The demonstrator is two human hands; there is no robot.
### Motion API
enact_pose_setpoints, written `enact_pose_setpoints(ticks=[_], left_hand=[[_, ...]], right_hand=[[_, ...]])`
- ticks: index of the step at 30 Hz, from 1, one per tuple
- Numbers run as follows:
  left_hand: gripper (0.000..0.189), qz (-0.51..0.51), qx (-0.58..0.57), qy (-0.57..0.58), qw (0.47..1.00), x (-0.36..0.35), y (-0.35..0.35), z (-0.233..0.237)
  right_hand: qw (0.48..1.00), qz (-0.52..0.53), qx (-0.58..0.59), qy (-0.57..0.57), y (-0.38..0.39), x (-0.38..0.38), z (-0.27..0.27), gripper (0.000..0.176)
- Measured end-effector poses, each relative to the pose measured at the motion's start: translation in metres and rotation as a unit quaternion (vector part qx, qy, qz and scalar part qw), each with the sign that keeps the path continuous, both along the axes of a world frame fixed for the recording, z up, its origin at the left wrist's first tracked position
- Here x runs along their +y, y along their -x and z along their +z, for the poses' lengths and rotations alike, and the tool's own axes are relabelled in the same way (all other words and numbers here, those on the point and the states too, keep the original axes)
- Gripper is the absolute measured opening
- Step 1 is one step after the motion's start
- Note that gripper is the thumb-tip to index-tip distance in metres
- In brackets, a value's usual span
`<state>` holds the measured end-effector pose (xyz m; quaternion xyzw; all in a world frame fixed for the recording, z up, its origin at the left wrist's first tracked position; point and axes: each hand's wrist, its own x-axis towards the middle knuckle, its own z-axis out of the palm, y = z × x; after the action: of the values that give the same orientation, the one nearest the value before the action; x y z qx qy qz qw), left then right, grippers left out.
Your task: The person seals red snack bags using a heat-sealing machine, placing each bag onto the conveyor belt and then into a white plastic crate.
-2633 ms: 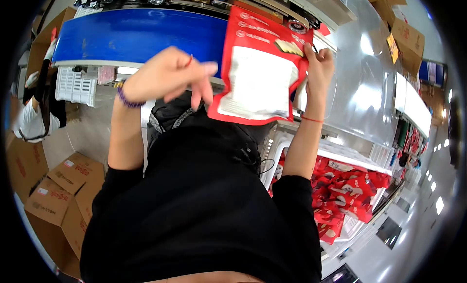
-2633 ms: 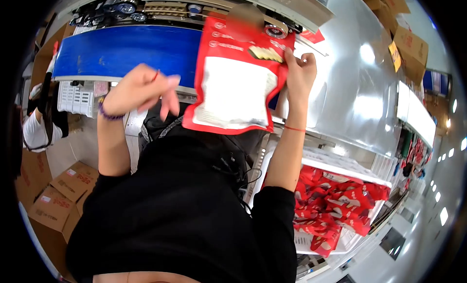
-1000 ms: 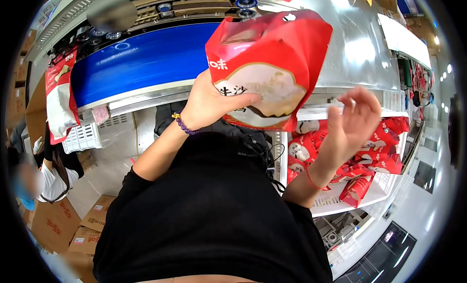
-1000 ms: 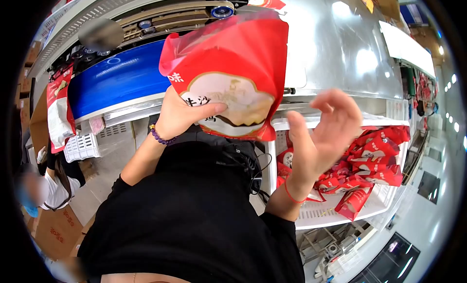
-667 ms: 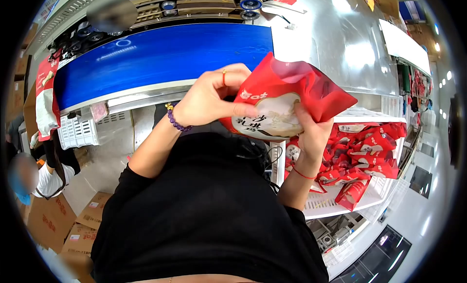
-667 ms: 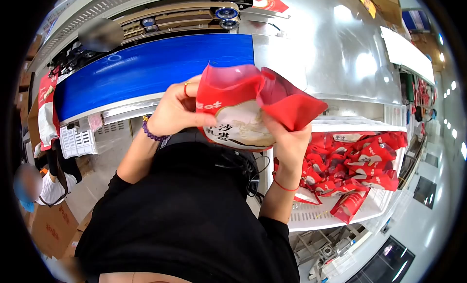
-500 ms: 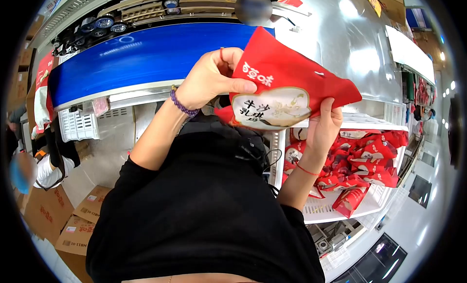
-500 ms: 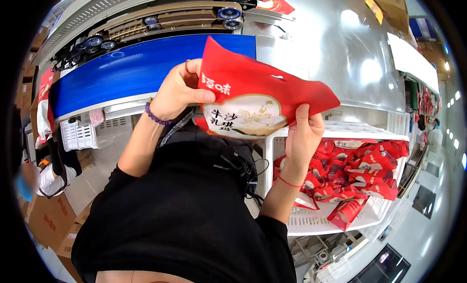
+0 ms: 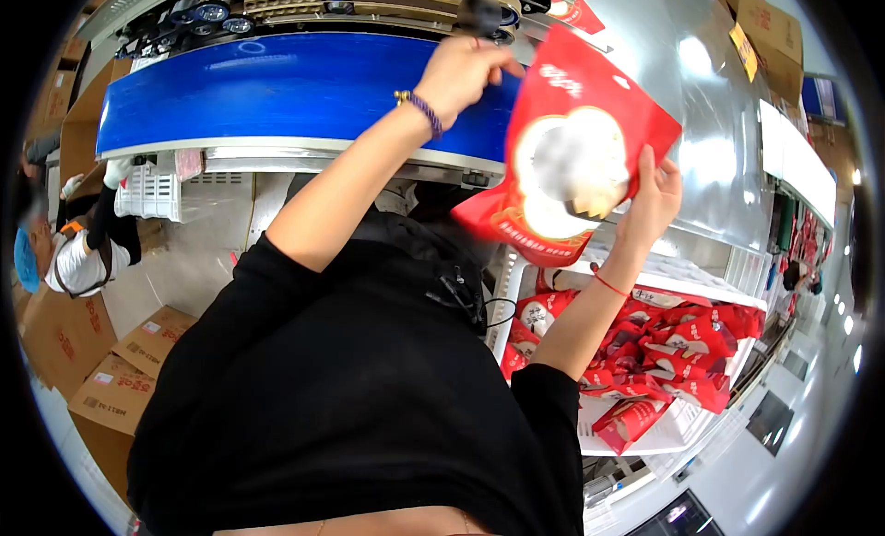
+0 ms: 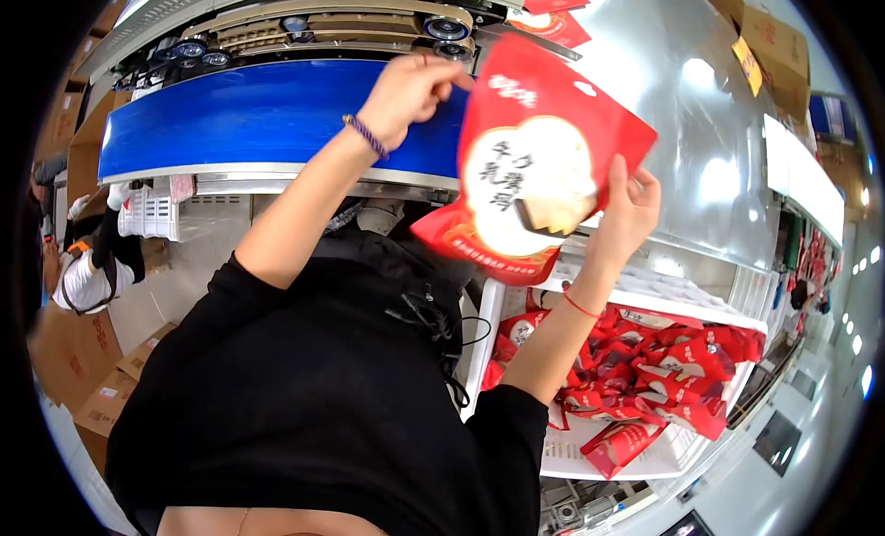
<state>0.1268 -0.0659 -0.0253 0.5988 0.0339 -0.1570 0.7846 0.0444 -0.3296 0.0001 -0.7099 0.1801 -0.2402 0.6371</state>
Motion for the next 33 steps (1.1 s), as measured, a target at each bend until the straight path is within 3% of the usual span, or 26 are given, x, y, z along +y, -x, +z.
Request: enact_pose_setpoints(ticks=[2, 5, 7, 10, 11, 13, 16, 20, 24, 28, 29, 33], left_hand=[[0.025, 0.029, 0.003, -0.006, 1.0, 0.013, -0.016, -0.003], [0.03, -0.106, -0.013, -0.147, 0.983, 0.028, 0.006, 0.023], [0.043, -0.157, 0.009, -0.102, 0.982, 0.023, 0.026, 0.027], [0.049, -0.087, -0.039, -0.061, 0.994, 0.001, 0.04, 0.021], [0.043, -0.115, -0.025, -0.036, 0.992, 0.001, 0.039, 0.029], [0.036, -0.076, -0.005, -0.016, 0.997, -0.007, 0.032, 0.015], [0.028, -0.034, 0.04, 0.041, 0.998, -0.02, 0.015, 0.001], [0.02, -0.016, 0.041, 0.015, 0.999, -0.024, -0.005, -0.005], [0.027, 0.046, 0.031, 0.035, 0.998, -0.014, -0.016, -0.012], [0.032, 0.077, -0.007, -0.128, 0.989, 0.018, -0.023, -0.015], [0.035, 0.082, -0.019, -0.126, 0.989, 0.026, -0.022, -0.015], [0.047, 0.024, -0.074, -0.258, 0.963, 0.083, -0.005, -0.007]], right_hand=[[1.0, -0.03, -0.007, 0.0, -0.007, -0.031, -0.009, 0.021], [0.998, -0.054, 0.004, 0.043, -0.008, -0.032, 0.003, 0.022], [0.998, -0.035, 0.001, 0.049, -0.008, -0.021, 0.008, 0.023], [0.998, 0.0, -0.001, 0.061, -0.006, -0.002, 0.009, 0.023], [0.998, 0.014, 0.002, 0.064, -0.006, 0.002, 0.009, 0.023], [0.996, 0.018, 0.009, 0.082, -0.006, 0.01, 0.012, 0.022], [1.0, -0.022, 0.002, 0.019, -0.007, 0.015, 0.016, 0.024], [1.0, -0.01, 0.016, 0.003, -0.018, -0.002, -0.001, 0.029], [0.999, 0.039, -0.004, -0.012, -0.034, 0.006, -0.002, 0.029], [0.996, 0.087, -0.004, -0.016, -0.055, 0.034, -0.006, 0.029], [0.996, 0.088, -0.005, -0.017, -0.059, 0.039, -0.007, 0.029], [0.993, 0.114, 0.014, -0.021, -0.068, 0.067, -0.011, 0.029]])
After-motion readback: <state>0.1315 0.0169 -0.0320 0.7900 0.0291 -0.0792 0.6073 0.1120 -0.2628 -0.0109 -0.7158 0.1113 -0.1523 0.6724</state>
